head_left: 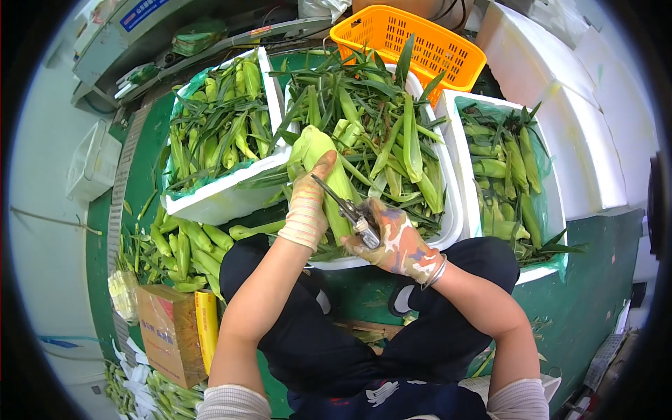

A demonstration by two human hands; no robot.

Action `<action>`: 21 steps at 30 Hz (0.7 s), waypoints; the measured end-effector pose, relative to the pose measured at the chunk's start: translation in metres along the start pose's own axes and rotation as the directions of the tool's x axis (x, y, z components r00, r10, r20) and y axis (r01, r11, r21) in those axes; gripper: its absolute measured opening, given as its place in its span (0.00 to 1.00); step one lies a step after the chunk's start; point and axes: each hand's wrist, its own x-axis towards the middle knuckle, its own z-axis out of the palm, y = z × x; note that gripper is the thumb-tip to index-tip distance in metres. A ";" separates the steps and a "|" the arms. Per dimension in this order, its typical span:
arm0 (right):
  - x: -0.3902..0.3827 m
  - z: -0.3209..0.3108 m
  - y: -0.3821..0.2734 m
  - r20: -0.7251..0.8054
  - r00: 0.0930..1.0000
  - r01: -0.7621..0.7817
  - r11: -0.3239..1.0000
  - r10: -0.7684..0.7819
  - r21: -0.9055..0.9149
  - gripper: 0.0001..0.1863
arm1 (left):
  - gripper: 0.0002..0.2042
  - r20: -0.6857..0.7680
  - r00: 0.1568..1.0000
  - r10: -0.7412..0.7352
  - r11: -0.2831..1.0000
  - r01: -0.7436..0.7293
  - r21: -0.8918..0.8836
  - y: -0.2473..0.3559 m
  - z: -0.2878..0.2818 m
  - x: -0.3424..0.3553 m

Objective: The person uses shears to trim the ends and husks of corn cobs before placing them into a crate.

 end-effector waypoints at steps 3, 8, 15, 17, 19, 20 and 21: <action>0.004 0.000 0.005 0.009 1.000 -0.014 0.995 0.015 -0.097 0.17 | 0.29 -0.056 0.993 0.108 0.982 -0.097 0.165 -0.006 -0.002 0.006; 0.014 -0.013 0.015 -0.021 1.000 0.001 1.000 -0.001 0.006 0.10 | 0.41 -0.059 0.998 0.023 0.967 -0.008 0.253 0.000 0.000 0.000; 0.050 -0.057 0.083 -0.644 0.756 -0.186 0.982 0.121 -0.034 0.12 | 0.40 0.349 0.912 -0.215 0.975 0.178 0.135 -0.013 0.002 -0.026; 0.070 -0.063 0.098 -0.674 0.719 -0.296 0.952 0.170 -0.075 0.14 | 0.32 0.330 0.894 -0.304 0.951 0.266 0.155 -0.021 -0.007 -0.031; 0.078 -0.081 0.116 -0.720 0.689 -0.415 0.858 0.080 -0.303 0.17 | 0.30 0.349 0.856 -0.382 0.911 0.285 0.298 -0.018 0.000 -0.042; 0.078 -0.092 0.129 -0.732 0.682 -0.410 0.836 0.015 -0.365 0.20 | 0.28 0.360 0.818 -0.450 0.857 0.282 0.431 -0.012 0.006 -0.051; 0.081 -0.102 0.145 -0.739 0.672 -0.408 0.809 -0.049 -0.424 0.22 | 0.29 0.301 0.839 -0.453 0.790 0.222 0.571 -0.002 0.014 -0.064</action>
